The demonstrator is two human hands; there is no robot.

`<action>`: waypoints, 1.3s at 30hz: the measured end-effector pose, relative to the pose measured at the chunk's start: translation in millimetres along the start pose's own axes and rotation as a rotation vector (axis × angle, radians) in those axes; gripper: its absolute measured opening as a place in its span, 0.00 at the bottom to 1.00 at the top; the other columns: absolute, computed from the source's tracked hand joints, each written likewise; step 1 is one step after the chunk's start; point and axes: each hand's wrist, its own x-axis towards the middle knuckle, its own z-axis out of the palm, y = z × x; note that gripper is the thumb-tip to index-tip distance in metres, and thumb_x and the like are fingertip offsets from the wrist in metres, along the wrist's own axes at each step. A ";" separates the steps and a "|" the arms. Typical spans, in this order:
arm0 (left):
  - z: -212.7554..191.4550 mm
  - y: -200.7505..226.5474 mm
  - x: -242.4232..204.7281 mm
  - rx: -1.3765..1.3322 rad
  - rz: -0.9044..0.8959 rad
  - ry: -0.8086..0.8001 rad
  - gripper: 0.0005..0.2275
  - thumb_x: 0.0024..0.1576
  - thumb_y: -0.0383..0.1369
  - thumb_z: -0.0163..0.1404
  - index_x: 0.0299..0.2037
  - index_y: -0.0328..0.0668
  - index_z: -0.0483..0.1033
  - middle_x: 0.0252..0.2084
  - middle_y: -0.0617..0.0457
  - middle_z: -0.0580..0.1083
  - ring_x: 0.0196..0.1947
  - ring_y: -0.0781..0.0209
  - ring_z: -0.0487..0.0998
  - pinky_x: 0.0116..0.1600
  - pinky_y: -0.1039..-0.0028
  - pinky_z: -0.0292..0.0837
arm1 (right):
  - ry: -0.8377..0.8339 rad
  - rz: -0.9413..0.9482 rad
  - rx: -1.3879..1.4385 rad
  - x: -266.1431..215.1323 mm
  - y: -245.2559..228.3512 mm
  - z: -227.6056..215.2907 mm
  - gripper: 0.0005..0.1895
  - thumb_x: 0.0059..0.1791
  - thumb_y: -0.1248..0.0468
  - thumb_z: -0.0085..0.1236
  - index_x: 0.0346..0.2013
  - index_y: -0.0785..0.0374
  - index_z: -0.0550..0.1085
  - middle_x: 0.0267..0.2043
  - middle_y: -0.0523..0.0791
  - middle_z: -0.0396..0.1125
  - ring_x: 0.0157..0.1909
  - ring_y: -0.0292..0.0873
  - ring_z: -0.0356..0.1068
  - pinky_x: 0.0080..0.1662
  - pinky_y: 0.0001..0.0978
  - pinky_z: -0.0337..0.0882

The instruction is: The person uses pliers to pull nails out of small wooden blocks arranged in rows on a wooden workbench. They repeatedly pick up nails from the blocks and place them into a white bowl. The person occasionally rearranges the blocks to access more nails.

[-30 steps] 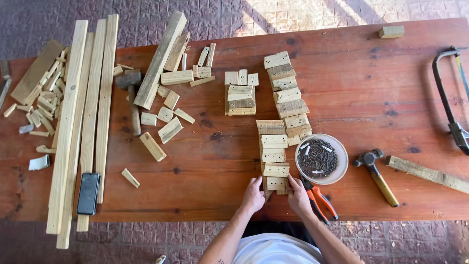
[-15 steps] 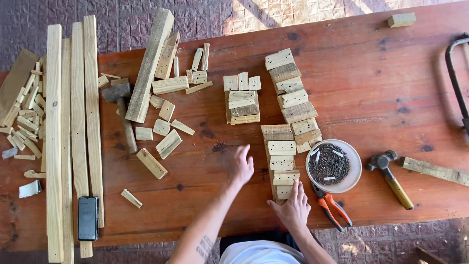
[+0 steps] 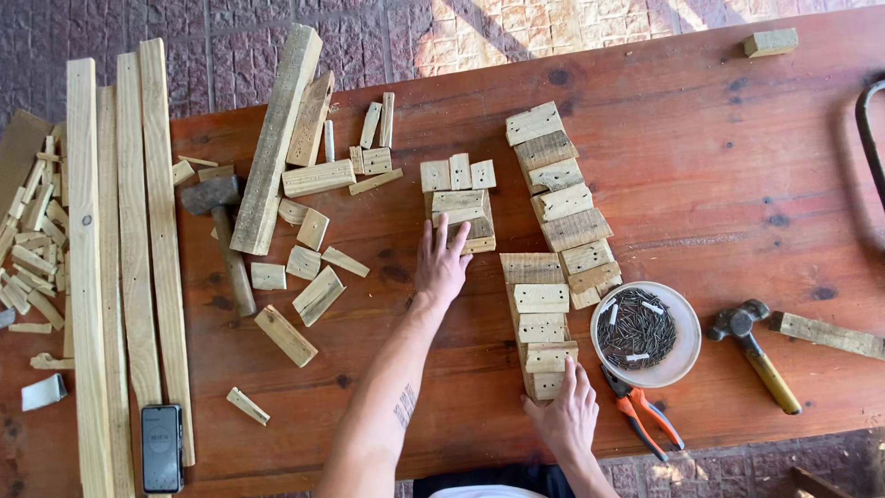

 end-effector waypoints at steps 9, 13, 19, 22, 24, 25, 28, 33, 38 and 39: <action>-8.7 -17.9 -46.4 -0.042 -0.021 0.009 0.31 0.59 0.39 0.55 0.73 0.60 0.56 0.77 0.41 0.45 0.75 0.31 0.43 0.73 0.48 0.54 | 0.051 -0.073 0.013 6.5 -0.5 5.8 0.67 0.28 0.38 0.72 0.74 0.56 0.51 0.72 0.53 0.54 0.65 0.60 0.60 0.59 0.58 0.64; -25.7 -10.1 -62.9 -0.016 -0.082 -0.086 0.39 0.54 0.42 0.60 0.75 0.61 0.50 0.78 0.43 0.40 0.77 0.35 0.39 0.76 0.50 0.42 | 0.039 -0.067 0.013 6.7 0.6 5.5 0.67 0.27 0.37 0.73 0.74 0.54 0.52 0.73 0.51 0.54 0.65 0.59 0.61 0.59 0.57 0.64; -44.1 55.3 -55.9 -0.191 0.047 -0.039 0.32 0.52 0.34 0.54 0.69 0.42 0.56 0.77 0.41 0.51 0.77 0.47 0.45 0.79 0.58 0.36 | -0.013 -0.073 -0.010 4.1 1.7 2.2 0.64 0.30 0.35 0.70 0.74 0.49 0.52 0.75 0.53 0.51 0.66 0.60 0.60 0.59 0.57 0.64; -28.2 83.1 -27.9 -0.260 0.175 -0.128 0.30 0.55 0.37 0.51 0.69 0.41 0.57 0.76 0.39 0.50 0.77 0.43 0.45 0.80 0.57 0.34 | 0.019 -0.058 0.030 5.0 -0.3 -0.4 0.68 0.29 0.37 0.73 0.74 0.55 0.50 0.75 0.51 0.52 0.66 0.59 0.60 0.61 0.56 0.63; -22.1 98.3 -9.7 -0.118 0.177 -0.332 0.33 0.58 0.45 0.48 0.74 0.54 0.50 0.78 0.43 0.42 0.78 0.43 0.38 0.77 0.50 0.32 | 0.028 -0.111 0.036 2.0 0.3 -2.6 0.65 0.32 0.36 0.72 0.73 0.56 0.51 0.75 0.54 0.51 0.65 0.61 0.60 0.60 0.55 0.64; -13.9 101.8 -7.8 -0.126 0.178 -0.334 0.33 0.58 0.45 0.48 0.74 0.54 0.50 0.78 0.43 0.42 0.78 0.43 0.38 0.77 0.50 0.32 | 0.028 -0.108 0.028 0.4 4.6 -1.2 0.65 0.32 0.36 0.72 0.73 0.56 0.51 0.75 0.54 0.51 0.65 0.61 0.60 0.60 0.55 0.64; -0.5 105.2 -3.2 -0.019 0.190 -0.414 0.33 0.59 0.47 0.48 0.73 0.48 0.51 0.77 0.40 0.47 0.77 0.41 0.43 0.76 0.49 0.37 | 0.053 -0.185 0.023 0.7 8.2 0.4 0.61 0.36 0.33 0.66 0.73 0.56 0.52 0.76 0.55 0.50 0.64 0.62 0.61 0.56 0.56 0.67; 8.2 103.3 -14.5 -0.043 0.140 -0.356 0.31 0.59 0.45 0.50 0.71 0.43 0.55 0.74 0.38 0.53 0.74 0.40 0.53 0.74 0.47 0.45 | 0.045 -0.243 0.119 4.5 14.6 -5.1 0.48 0.43 0.43 0.62 0.71 0.57 0.55 0.75 0.56 0.51 0.68 0.60 0.59 0.61 0.52 0.63; 11.2 103.1 -21.2 -0.061 0.086 -0.335 0.33 0.59 0.45 0.51 0.72 0.42 0.52 0.75 0.40 0.52 0.75 0.41 0.51 0.74 0.48 0.45 | 0.028 -0.273 0.073 6.2 22.7 -8.8 0.46 0.45 0.42 0.59 0.72 0.56 0.56 0.77 0.54 0.49 0.67 0.59 0.60 0.59 0.52 0.65; 11.7 101.9 -21.8 -0.067 0.064 -0.324 0.35 0.59 0.45 0.52 0.72 0.41 0.51 0.75 0.41 0.52 0.75 0.42 0.50 0.74 0.48 0.46 | 0.070 -0.310 0.046 5.9 23.3 -8.5 0.49 0.44 0.40 0.60 0.72 0.58 0.56 0.77 0.54 0.49 0.70 0.57 0.58 0.60 0.50 0.65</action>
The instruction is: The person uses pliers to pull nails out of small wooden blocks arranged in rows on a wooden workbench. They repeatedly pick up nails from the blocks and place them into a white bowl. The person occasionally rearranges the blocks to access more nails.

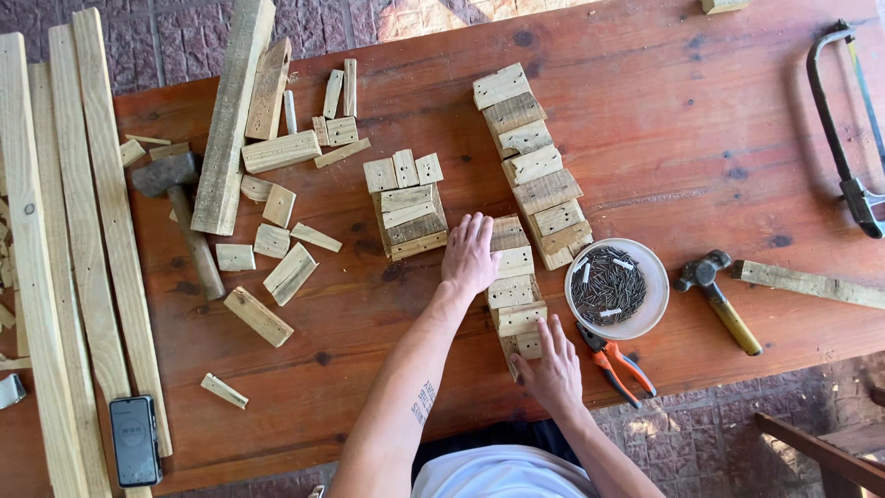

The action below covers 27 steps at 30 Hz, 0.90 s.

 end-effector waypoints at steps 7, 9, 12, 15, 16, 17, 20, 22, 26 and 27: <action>-22.8 17.2 -46.1 -0.082 0.106 0.309 0.22 0.57 0.35 0.55 0.62 0.39 0.68 0.60 0.39 0.69 0.57 0.47 0.71 0.62 0.58 0.72 | -0.094 0.212 0.109 -18.2 17.1 2.8 0.41 0.41 0.45 0.67 0.64 0.54 0.64 0.62 0.48 0.60 0.62 0.53 0.65 0.54 0.50 0.71; -28.6 23.5 -64.3 -0.262 -0.018 0.202 0.12 0.59 0.31 0.53 0.49 0.33 0.72 0.44 0.43 0.76 0.39 0.55 0.78 0.49 0.68 0.79 | -0.093 0.156 0.138 -15.0 17.9 4.1 0.37 0.43 0.47 0.65 0.62 0.54 0.65 0.62 0.48 0.60 0.61 0.53 0.64 0.53 0.50 0.72; -14.7 17.5 -88.7 -0.426 -0.200 -0.001 0.16 0.62 0.34 0.50 0.56 0.32 0.67 0.46 0.42 0.73 0.32 0.57 0.77 0.31 0.76 0.79 | -0.037 0.122 0.139 -14.0 15.2 2.9 0.37 0.42 0.47 0.66 0.61 0.56 0.66 0.61 0.48 0.61 0.61 0.53 0.65 0.54 0.49 0.72; -18.6 23.6 -113.4 -0.448 -0.265 -0.226 0.28 0.60 0.37 0.51 0.68 0.34 0.55 0.59 0.35 0.67 0.21 0.67 0.69 0.21 0.80 0.69 | -0.004 0.077 0.111 -13.9 18.3 4.4 0.37 0.41 0.47 0.68 0.60 0.56 0.66 0.60 0.47 0.63 0.59 0.52 0.66 0.54 0.46 0.71; -11.3 23.7 -117.0 -0.448 -0.262 -0.223 0.28 0.60 0.37 0.51 0.68 0.34 0.55 0.59 0.35 0.67 0.21 0.67 0.69 0.21 0.80 0.69 | -0.001 0.075 0.110 -12.8 18.2 4.3 0.37 0.41 0.47 0.68 0.60 0.56 0.66 0.60 0.47 0.63 0.59 0.52 0.66 0.54 0.46 0.71; -4.0 23.8 -120.5 -0.475 -0.248 -0.219 0.31 0.59 0.39 0.54 0.68 0.37 0.53 0.61 0.36 0.66 0.36 0.53 0.73 0.35 0.67 0.76 | -0.002 0.068 0.106 -11.8 18.1 4.2 0.37 0.41 0.47 0.67 0.60 0.57 0.65 0.60 0.48 0.63 0.59 0.52 0.66 0.54 0.46 0.70; 29.7 24.8 -129.4 -0.483 -0.223 -0.122 0.34 0.56 0.38 0.59 0.68 0.38 0.53 0.60 0.38 0.68 0.48 0.43 0.78 0.46 0.57 0.83 | -0.001 0.060 0.096 -13.9 18.9 3.4 0.39 0.41 0.46 0.67 0.61 0.58 0.65 0.60 0.49 0.63 0.59 0.53 0.67 0.55 0.46 0.69; 42.0 26.3 -130.6 -0.460 -0.211 -0.026 0.33 0.55 0.36 0.61 0.67 0.36 0.56 0.58 0.39 0.70 0.45 0.46 0.79 0.43 0.61 0.84 | 0.006 0.057 0.092 -13.6 19.3 3.0 0.40 0.41 0.46 0.68 0.61 0.58 0.64 0.60 0.49 0.63 0.60 0.53 0.67 0.56 0.46 0.69; 38.5 32.1 -130.3 -0.482 -0.236 -0.041 0.38 0.52 0.39 0.64 0.67 0.34 0.54 0.65 0.37 0.66 0.58 0.41 0.74 0.55 0.54 0.78 | 0.020 0.027 0.096 -12.5 21.3 6.2 0.39 0.41 0.46 0.67 0.60 0.59 0.65 0.59 0.50 0.63 0.59 0.53 0.67 0.55 0.46 0.70; 37.2 33.9 -131.4 -0.511 -0.250 -0.051 0.37 0.53 0.38 0.63 0.68 0.35 0.53 0.66 0.38 0.64 0.58 0.40 0.74 0.55 0.54 0.78 | 0.012 0.024 0.099 -13.3 22.4 7.5 0.39 0.40 0.46 0.68 0.60 0.58 0.65 0.60 0.50 0.63 0.59 0.53 0.67 0.55 0.46 0.69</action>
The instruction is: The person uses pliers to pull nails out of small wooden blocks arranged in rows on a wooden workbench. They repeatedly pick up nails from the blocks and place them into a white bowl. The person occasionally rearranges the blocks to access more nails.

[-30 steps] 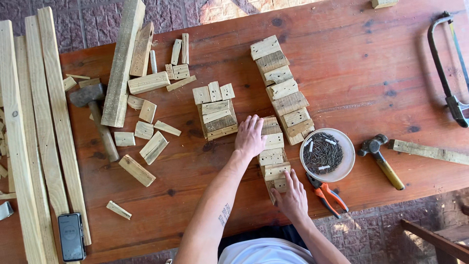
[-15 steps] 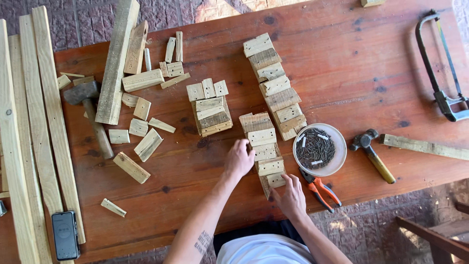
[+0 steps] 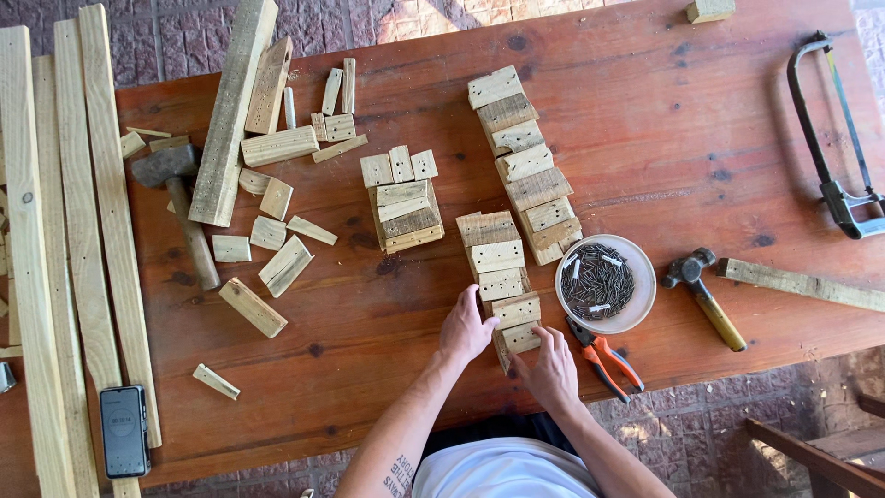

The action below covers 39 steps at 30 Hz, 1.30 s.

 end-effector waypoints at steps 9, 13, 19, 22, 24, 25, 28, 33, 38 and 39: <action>-17.3 10.9 -18.4 -0.154 -0.013 0.019 0.26 0.57 0.38 0.52 0.64 0.35 0.61 0.57 0.33 0.69 0.56 0.34 0.75 0.57 0.50 0.73 | 0.099 0.015 0.009 12.3 -3.4 -9.1 0.37 0.42 0.42 0.67 0.59 0.54 0.67 0.58 0.49 0.63 0.56 0.55 0.70 0.51 0.48 0.72; -34.9 36.7 -33.9 -0.144 -0.039 -0.008 0.26 0.58 0.36 0.51 0.65 0.37 0.62 0.55 0.35 0.70 0.55 0.37 0.76 0.56 0.53 0.75 | 0.116 -0.007 0.035 39.1 -22.9 -32.3 0.34 0.44 0.43 0.64 0.59 0.55 0.69 0.62 0.47 0.64 0.58 0.54 0.68 0.52 0.49 0.71; -25.7 25.5 -34.0 -0.125 0.008 0.011 0.28 0.55 0.35 0.51 0.68 0.39 0.61 0.54 0.36 0.69 0.56 0.35 0.74 0.56 0.53 0.74 | 0.070 -0.042 0.117 53.9 -25.2 -20.4 0.33 0.43 0.49 0.66 0.59 0.56 0.70 0.65 0.47 0.64 0.58 0.55 0.69 0.54 0.47 0.71; -21.2 16.0 -32.4 -0.052 0.051 0.011 0.28 0.56 0.34 0.51 0.68 0.40 0.62 0.53 0.38 0.69 0.55 0.38 0.75 0.56 0.56 0.74 | 0.040 -0.052 0.160 52.7 -25.2 -23.5 0.35 0.40 0.54 0.69 0.60 0.57 0.70 0.66 0.48 0.63 0.59 0.57 0.68 0.56 0.47 0.71; -26.5 16.8 -32.1 0.031 0.098 0.003 0.27 0.55 0.36 0.52 0.67 0.43 0.64 0.54 0.40 0.69 0.54 0.39 0.75 0.56 0.56 0.75 | -0.005 -0.052 0.187 53.9 -27.0 -28.7 0.35 0.40 0.54 0.68 0.61 0.57 0.70 0.66 0.49 0.62 0.60 0.57 0.68 0.58 0.47 0.70; -27.1 14.5 -30.6 0.032 0.099 0.005 0.27 0.55 0.36 0.52 0.67 0.43 0.64 0.54 0.40 0.69 0.54 0.39 0.75 0.56 0.56 0.75 | -0.004 -0.054 0.188 56.0 -26.2 -27.3 0.35 0.40 0.54 0.68 0.61 0.57 0.70 0.66 0.49 0.62 0.60 0.57 0.68 0.58 0.47 0.70; -29.4 14.7 -26.7 -0.002 0.098 0.015 0.28 0.57 0.36 0.51 0.70 0.44 0.61 0.57 0.39 0.68 0.58 0.39 0.74 0.58 0.56 0.74 | 0.023 -0.051 0.172 62.9 -25.5 -30.5 0.35 0.41 0.52 0.67 0.61 0.56 0.70 0.66 0.48 0.63 0.59 0.56 0.68 0.57 0.48 0.69; -60.3 47.7 -13.2 -0.003 0.135 0.123 0.28 0.59 0.37 0.47 0.70 0.37 0.60 0.67 0.31 0.62 0.66 0.34 0.65 0.65 0.51 0.65 | 0.023 -0.131 0.185 92.9 -39.4 -37.3 0.34 0.42 0.52 0.66 0.62 0.54 0.71 0.68 0.47 0.63 0.62 0.56 0.67 0.59 0.48 0.68; -52.7 51.1 -0.3 0.120 0.138 0.112 0.23 0.60 0.37 0.46 0.66 0.42 0.67 0.72 0.38 0.59 0.69 0.36 0.62 0.65 0.50 0.66 | -0.082 -0.094 0.126 113.9 -46.6 -26.1 0.36 0.43 0.46 0.63 0.65 0.51 0.69 0.71 0.43 0.60 0.67 0.52 0.63 0.57 0.49 0.68; -49.7 49.3 2.6 0.149 0.132 0.103 0.20 0.60 0.36 0.45 0.62 0.43 0.72 0.73 0.41 0.58 0.69 0.37 0.63 0.63 0.51 0.69 | -0.119 -0.066 0.101 118.0 -49.4 -27.3 0.36 0.44 0.45 0.62 0.65 0.51 0.68 0.73 0.42 0.59 0.69 0.50 0.62 0.57 0.48 0.68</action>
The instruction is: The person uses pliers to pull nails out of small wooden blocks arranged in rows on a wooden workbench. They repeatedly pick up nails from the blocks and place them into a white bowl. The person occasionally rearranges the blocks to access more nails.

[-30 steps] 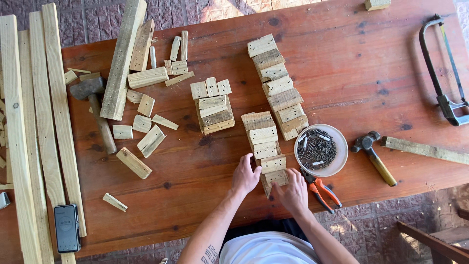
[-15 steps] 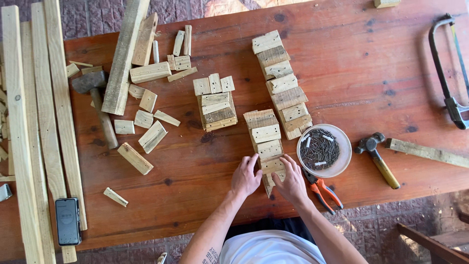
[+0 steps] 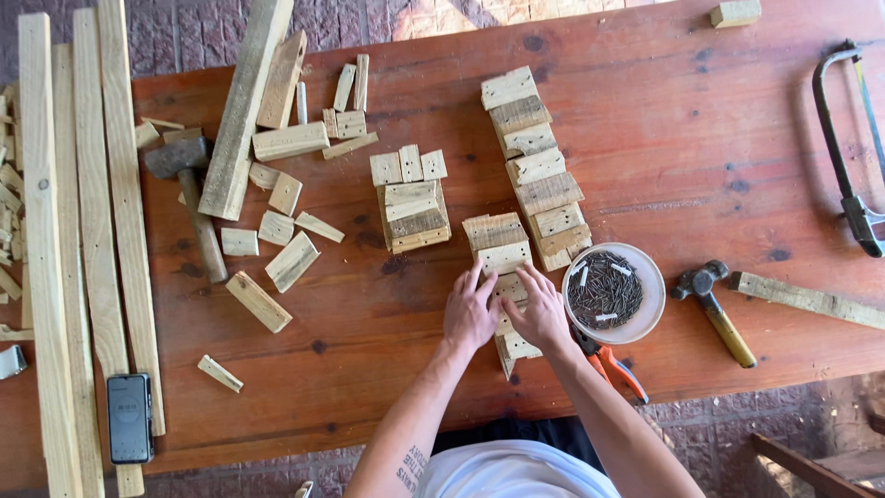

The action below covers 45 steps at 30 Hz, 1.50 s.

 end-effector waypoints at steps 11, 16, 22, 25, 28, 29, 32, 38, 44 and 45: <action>-34.0 10.4 60.5 0.116 0.052 0.027 0.25 0.58 0.39 0.46 0.66 0.41 0.67 0.74 0.40 0.57 0.74 0.39 0.56 0.70 0.50 0.57 | 0.082 0.104 0.131 -38.8 5.5 -11.5 0.40 0.44 0.45 0.64 0.66 0.58 0.65 0.70 0.51 0.60 0.67 0.59 0.62 0.60 0.54 0.65; -9.8 -9.4 86.0 0.218 -0.008 -0.119 0.27 0.58 0.42 0.46 0.68 0.44 0.65 0.76 0.43 0.55 0.77 0.45 0.50 0.75 0.53 0.49 | 0.047 0.286 0.234 -85.8 24.8 -18.2 0.48 0.42 0.42 0.67 0.69 0.60 0.60 0.66 0.58 0.61 0.67 0.63 0.62 0.65 0.56 0.62; 12.6 -17.9 57.1 0.067 0.087 0.142 0.26 0.59 0.35 0.49 0.68 0.37 0.60 0.75 0.39 0.54 0.75 0.45 0.52 0.78 0.60 0.45 | -0.082 0.392 0.276 -111.8 48.1 -5.3 0.46 0.45 0.41 0.57 0.71 0.60 0.57 0.69 0.53 0.59 0.68 0.50 0.61 0.67 0.43 0.58; 17.0 -12.1 17.9 -0.335 -0.146 0.200 0.24 0.61 0.39 0.39 0.63 0.29 0.65 0.67 0.36 0.65 0.68 0.48 0.65 0.73 0.59 0.56 | -0.082 0.447 0.402 -99.2 42.4 -10.6 0.38 0.47 0.44 0.54 0.69 0.56 0.62 0.68 0.48 0.63 0.68 0.45 0.63 0.66 0.40 0.59; 23.6 -6.0 -24.2 -0.521 -0.348 0.015 0.24 0.61 0.36 0.46 0.66 0.35 0.64 0.66 0.36 0.64 0.69 0.44 0.64 0.70 0.56 0.60 | -0.094 0.420 0.432 -78.8 29.7 -15.1 0.38 0.50 0.44 0.58 0.71 0.52 0.62 0.64 0.57 0.65 0.69 0.58 0.62 0.67 0.53 0.62; 26.7 -2.6 -35.5 -0.510 -0.362 -0.020 0.25 0.60 0.36 0.48 0.68 0.35 0.62 0.66 0.36 0.64 0.68 0.45 0.64 0.70 0.56 0.61 | -0.092 0.420 0.462 -72.5 22.9 -17.8 0.38 0.50 0.46 0.58 0.71 0.54 0.61 0.65 0.59 0.64 0.69 0.60 0.61 0.68 0.54 0.61; 32.6 5.4 -50.4 -0.491 -0.360 -0.067 0.29 0.60 0.37 0.51 0.70 0.33 0.58 0.66 0.35 0.64 0.69 0.43 0.64 0.70 0.54 0.62 | -0.094 0.418 0.514 -59.0 13.7 -21.2 0.38 0.50 0.47 0.57 0.72 0.55 0.59 0.67 0.58 0.62 0.70 0.59 0.60 0.68 0.53 0.61; 43.1 -3.4 -51.6 -0.510 -0.334 -0.044 0.32 0.55 0.37 0.53 0.70 0.32 0.59 0.64 0.36 0.66 0.68 0.40 0.65 0.70 0.55 0.61 | -0.113 0.370 0.508 -57.3 4.2 -26.8 0.39 0.49 0.47 0.58 0.71 0.59 0.61 0.67 0.60 0.62 0.70 0.61 0.59 0.68 0.53 0.59; 49.8 -11.5 -42.9 -0.516 -0.323 -0.006 0.35 0.51 0.38 0.54 0.69 0.32 0.60 0.64 0.34 0.65 0.67 0.39 0.65 0.70 0.55 0.60 | -0.133 0.334 0.544 -49.9 4.4 -19.0 0.41 0.50 0.47 0.57 0.73 0.59 0.57 0.69 0.62 0.59 0.71 0.63 0.56 0.69 0.55 0.57; 49.2 -12.7 -40.5 -0.508 -0.324 0.006 0.35 0.51 0.38 0.54 0.70 0.31 0.59 0.64 0.33 0.65 0.67 0.39 0.64 0.70 0.55 0.60 | -0.139 0.318 0.550 -46.7 3.9 -15.2 0.42 0.50 0.47 0.57 0.74 0.60 0.57 0.69 0.63 0.58 0.71 0.64 0.56 0.69 0.56 0.57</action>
